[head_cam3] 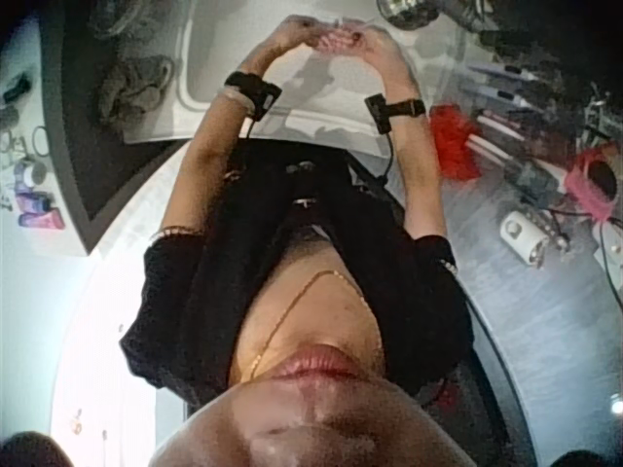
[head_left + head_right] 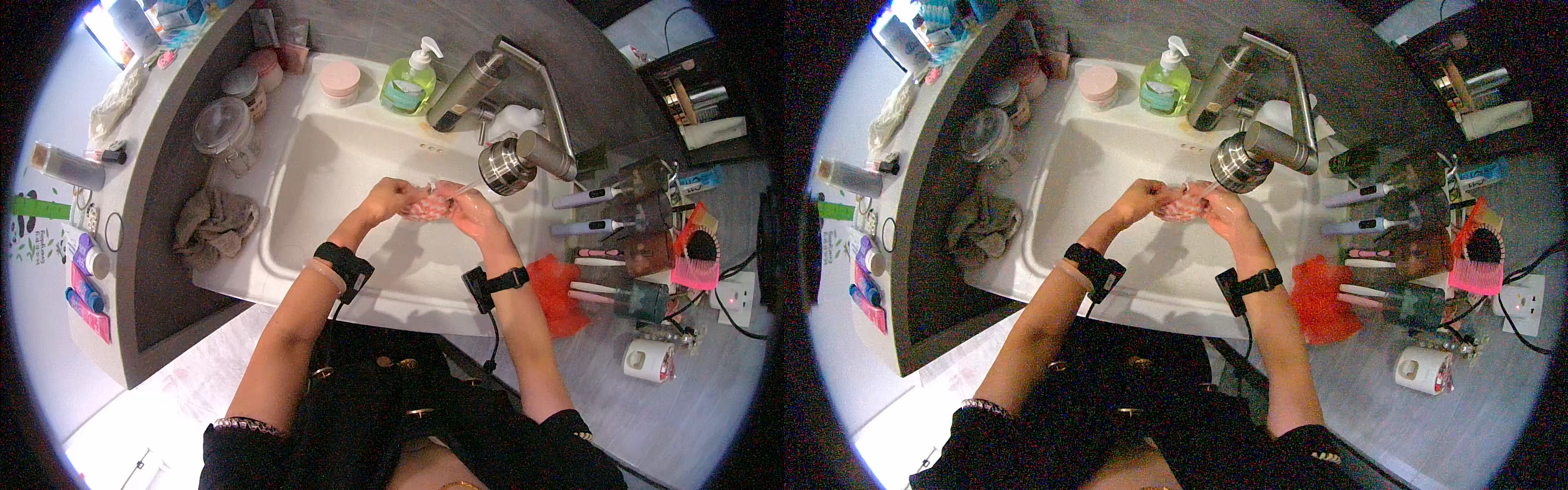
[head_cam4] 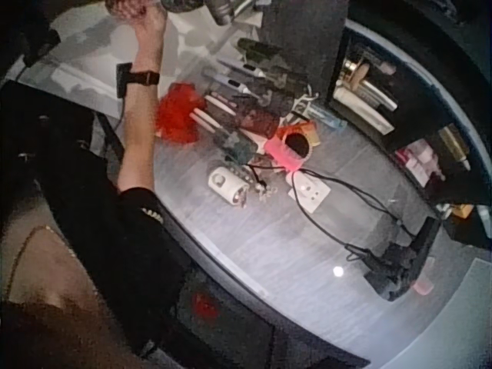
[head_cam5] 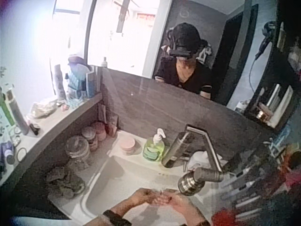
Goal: The person washes a cloth in a bathroom sink and then wipes the edge of a white wall or doorframe by hand.
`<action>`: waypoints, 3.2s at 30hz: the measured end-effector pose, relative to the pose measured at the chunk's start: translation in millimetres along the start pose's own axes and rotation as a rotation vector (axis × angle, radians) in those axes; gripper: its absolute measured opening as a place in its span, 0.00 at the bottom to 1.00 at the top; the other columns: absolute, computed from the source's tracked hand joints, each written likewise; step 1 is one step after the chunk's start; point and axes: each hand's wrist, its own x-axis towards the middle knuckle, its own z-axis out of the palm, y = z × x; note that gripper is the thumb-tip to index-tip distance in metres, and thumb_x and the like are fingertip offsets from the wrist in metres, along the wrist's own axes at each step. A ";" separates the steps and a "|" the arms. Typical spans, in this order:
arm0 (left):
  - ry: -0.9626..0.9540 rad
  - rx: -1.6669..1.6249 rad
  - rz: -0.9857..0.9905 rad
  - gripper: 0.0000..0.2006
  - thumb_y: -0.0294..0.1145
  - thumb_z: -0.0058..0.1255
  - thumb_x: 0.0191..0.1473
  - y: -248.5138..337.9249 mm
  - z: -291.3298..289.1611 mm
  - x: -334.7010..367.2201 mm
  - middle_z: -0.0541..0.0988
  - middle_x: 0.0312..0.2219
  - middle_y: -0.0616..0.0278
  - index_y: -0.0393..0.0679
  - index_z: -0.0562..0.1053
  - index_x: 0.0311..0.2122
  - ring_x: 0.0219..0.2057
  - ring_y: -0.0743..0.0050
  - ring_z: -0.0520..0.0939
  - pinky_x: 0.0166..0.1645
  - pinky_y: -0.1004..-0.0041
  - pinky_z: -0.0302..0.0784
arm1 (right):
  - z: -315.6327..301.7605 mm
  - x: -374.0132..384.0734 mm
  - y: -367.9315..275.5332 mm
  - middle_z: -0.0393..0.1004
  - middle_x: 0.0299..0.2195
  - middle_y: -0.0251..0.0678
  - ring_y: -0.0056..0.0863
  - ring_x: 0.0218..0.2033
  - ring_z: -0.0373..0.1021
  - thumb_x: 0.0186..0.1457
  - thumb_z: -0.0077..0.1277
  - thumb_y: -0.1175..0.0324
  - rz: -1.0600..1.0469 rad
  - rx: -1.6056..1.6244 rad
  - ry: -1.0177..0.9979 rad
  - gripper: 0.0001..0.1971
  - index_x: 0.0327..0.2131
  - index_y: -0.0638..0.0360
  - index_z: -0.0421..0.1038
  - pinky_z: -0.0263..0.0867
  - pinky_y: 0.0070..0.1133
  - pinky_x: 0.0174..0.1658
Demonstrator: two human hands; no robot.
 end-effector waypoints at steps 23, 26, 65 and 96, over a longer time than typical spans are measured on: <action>0.548 0.556 0.185 0.17 0.43 0.39 0.51 56.3 82.1 -17.3 0.73 0.15 0.51 0.42 0.72 0.23 0.18 0.50 0.74 0.25 0.60 0.70 | -17.9 18.6 42.5 0.69 0.35 0.34 0.28 0.35 0.67 0.56 0.31 0.58 0.066 0.265 0.078 0.15 0.36 0.54 0.64 0.65 0.28 0.39; 0.585 0.655 0.195 0.16 0.43 0.38 0.51 55.5 75.5 -14.5 0.74 0.16 0.51 0.43 0.72 0.23 0.19 0.51 0.75 0.24 0.60 0.70 | -6.8 32.6 51.4 0.69 0.32 0.32 0.27 0.34 0.67 0.56 0.31 0.56 0.099 0.407 0.169 0.14 0.33 0.52 0.65 0.66 0.29 0.36; 0.127 -1.036 -0.054 0.10 0.39 0.33 0.55 4.3 57.5 20.1 0.72 0.21 0.64 0.45 0.63 0.29 0.19 0.77 0.69 0.20 0.77 0.60 | 1.3 -20.1 -0.8 0.70 0.25 0.31 0.17 0.22 0.64 0.49 0.46 0.73 -0.083 -0.466 0.116 0.06 0.32 0.62 0.67 0.59 0.16 0.26; 0.527 0.656 0.207 0.17 0.38 0.32 0.55 35.5 71.0 -1.8 0.73 0.19 0.49 0.39 0.71 0.27 0.25 0.49 0.74 0.31 0.59 0.69 | 15.3 16.2 20.8 0.69 0.33 0.33 0.26 0.33 0.66 0.56 0.36 0.54 0.132 0.378 0.269 0.14 0.33 0.52 0.66 0.65 0.23 0.36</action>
